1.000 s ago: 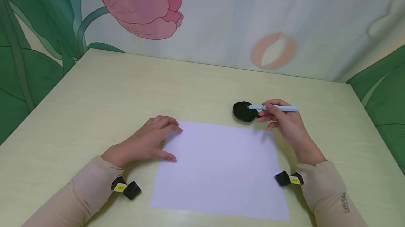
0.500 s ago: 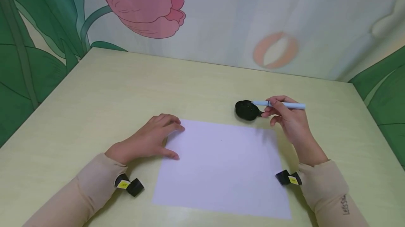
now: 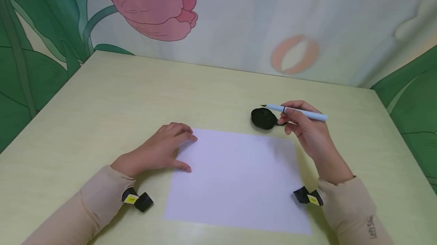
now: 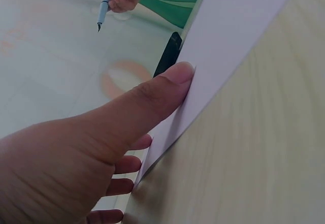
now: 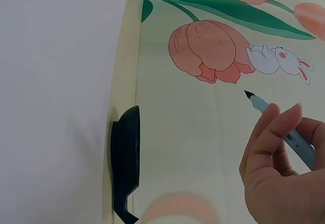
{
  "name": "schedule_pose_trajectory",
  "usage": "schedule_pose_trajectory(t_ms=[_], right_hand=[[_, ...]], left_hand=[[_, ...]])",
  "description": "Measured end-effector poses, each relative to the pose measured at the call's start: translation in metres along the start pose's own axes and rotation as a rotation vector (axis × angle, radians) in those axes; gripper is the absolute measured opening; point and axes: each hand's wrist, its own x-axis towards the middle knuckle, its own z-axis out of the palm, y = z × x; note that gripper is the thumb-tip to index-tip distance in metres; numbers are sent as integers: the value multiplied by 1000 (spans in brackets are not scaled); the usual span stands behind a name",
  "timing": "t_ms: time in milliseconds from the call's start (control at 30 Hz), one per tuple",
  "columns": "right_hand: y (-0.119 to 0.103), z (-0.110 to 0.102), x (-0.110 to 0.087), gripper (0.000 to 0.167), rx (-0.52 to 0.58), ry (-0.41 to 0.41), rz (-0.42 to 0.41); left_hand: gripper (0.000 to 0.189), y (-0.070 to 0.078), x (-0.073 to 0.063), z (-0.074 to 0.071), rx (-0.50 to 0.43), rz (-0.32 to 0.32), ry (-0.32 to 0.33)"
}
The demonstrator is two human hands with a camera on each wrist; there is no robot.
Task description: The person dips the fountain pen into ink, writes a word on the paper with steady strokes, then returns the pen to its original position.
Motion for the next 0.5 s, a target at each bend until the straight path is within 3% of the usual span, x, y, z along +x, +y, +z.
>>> schedule_pose_trajectory(t_ms=[500], right_hand=[[3, 26, -12, 20, -68, -108, 25]], left_hand=[[75, 0, 2, 3, 5, 13, 8]])
